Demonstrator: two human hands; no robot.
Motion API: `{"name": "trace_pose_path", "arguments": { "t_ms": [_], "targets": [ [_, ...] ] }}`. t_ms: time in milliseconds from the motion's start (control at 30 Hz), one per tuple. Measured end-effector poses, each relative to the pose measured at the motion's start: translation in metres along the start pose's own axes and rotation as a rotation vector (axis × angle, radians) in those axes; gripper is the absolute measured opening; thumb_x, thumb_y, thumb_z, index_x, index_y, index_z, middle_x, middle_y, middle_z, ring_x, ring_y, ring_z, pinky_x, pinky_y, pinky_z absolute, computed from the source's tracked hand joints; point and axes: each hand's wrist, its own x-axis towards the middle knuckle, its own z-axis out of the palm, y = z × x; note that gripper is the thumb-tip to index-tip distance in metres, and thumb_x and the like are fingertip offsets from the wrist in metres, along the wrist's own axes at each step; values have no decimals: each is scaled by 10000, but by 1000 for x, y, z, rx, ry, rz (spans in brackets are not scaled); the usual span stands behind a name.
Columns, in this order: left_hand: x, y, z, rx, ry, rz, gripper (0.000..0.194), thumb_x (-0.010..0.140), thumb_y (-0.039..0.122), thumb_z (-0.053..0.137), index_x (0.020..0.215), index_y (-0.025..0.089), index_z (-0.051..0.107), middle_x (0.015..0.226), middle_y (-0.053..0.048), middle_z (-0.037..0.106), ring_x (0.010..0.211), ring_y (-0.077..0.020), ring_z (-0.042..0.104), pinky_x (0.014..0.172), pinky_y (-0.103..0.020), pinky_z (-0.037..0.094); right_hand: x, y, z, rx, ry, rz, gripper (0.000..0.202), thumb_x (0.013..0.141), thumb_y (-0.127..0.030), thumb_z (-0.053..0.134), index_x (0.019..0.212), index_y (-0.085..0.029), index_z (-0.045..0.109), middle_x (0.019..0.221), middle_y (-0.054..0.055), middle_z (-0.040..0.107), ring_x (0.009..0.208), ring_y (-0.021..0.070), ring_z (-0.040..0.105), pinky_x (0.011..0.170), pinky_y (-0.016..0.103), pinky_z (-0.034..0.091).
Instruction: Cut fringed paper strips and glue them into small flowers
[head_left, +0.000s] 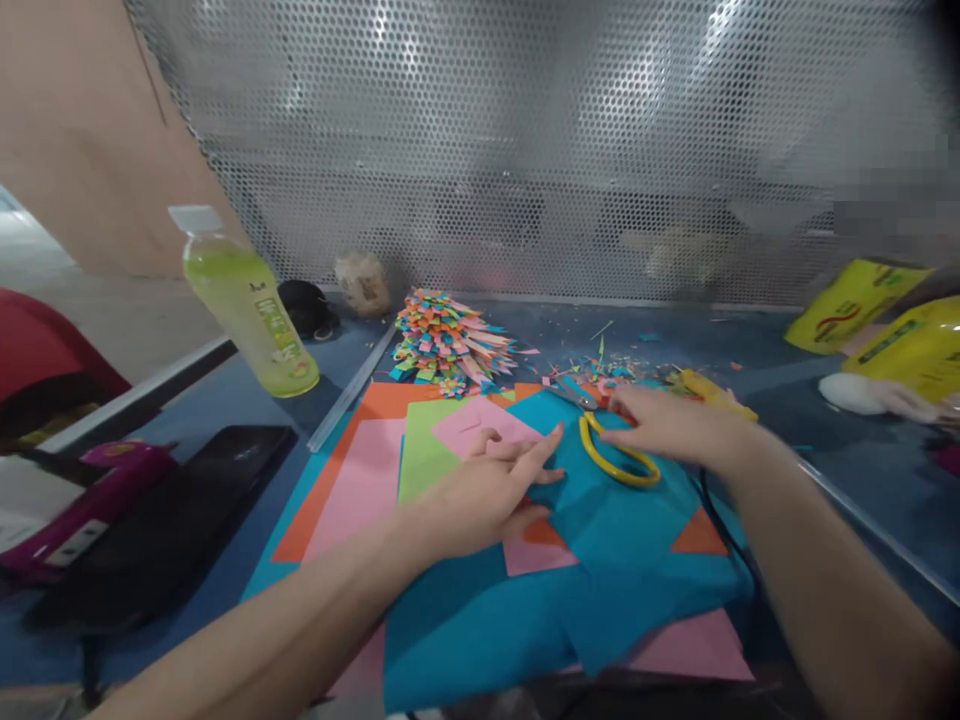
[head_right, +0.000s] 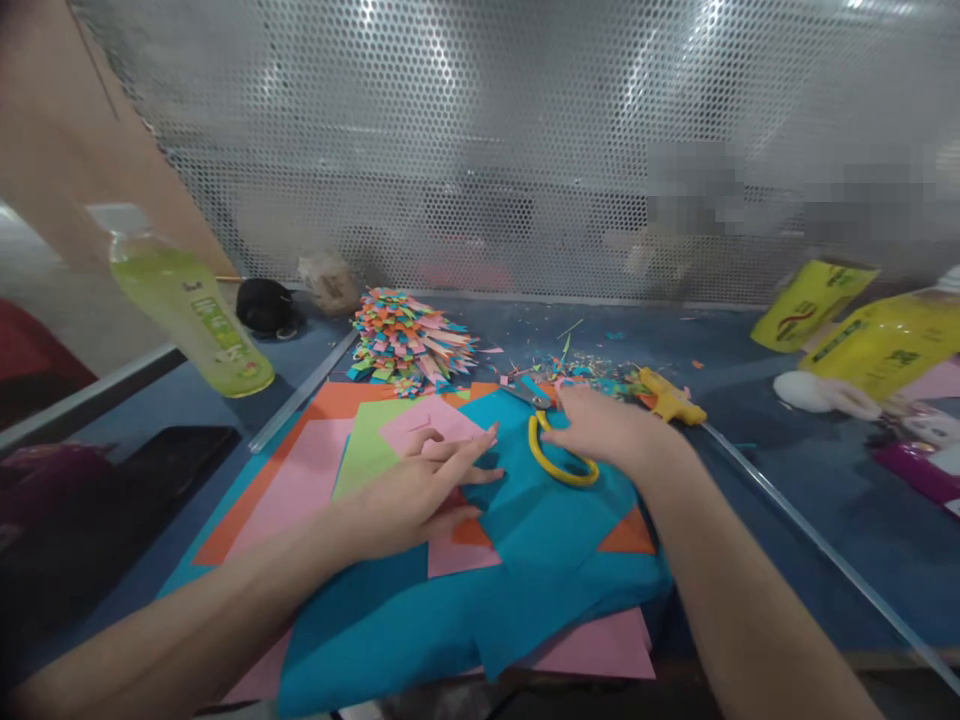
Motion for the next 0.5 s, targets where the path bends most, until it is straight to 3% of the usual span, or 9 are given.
{"name": "trace_pose_path", "arguments": {
  "t_ms": [67, 200, 400, 500],
  "targets": [
    [-1, 0, 0, -1, 29, -1, 735, 860, 254, 535, 1428, 235, 69, 1205, -54, 634, 1213, -269, 472, 1001, -522, 243, 2, -7, 10, -84, -61, 73, 288, 874, -336, 555, 1073, -128, 564, 1068, 79, 582, 936, 179, 578, 815, 381, 495],
    [-1, 1, 6, -2, 115, 49, 591, 863, 215, 531, 1373, 252, 233, 997, -18, 706, 1011, -189, 608, 892, -367, 391, 2, -14, 22, -175, 0, 159, 374, 861, -347, 553, 1157, -122, 511, 1194, 112, 510, 1091, 239, 500, 898, 439, 432],
    [-3, 6, 15, 220, 226, 228, 365, 903, 185, 411, 1266, 145, 396, 884, -67, 708, 832, -194, 642, 777, -340, 476, 3, -13, 24, -178, 58, 189, 492, 837, -368, 556, 1224, -86, 441, 1210, 152, 482, 1123, 264, 466, 892, 407, 421],
    [-5, 8, 14, 98, 285, 130, 372, 868, 151, 452, 1239, 179, 431, 892, -41, 703, 840, -172, 640, 767, -299, 504, 11, -5, 26, -163, 37, 196, 441, 842, -374, 570, 1190, -119, 480, 1193, 120, 501, 1080, 240, 498, 880, 416, 437]
  ]
}}
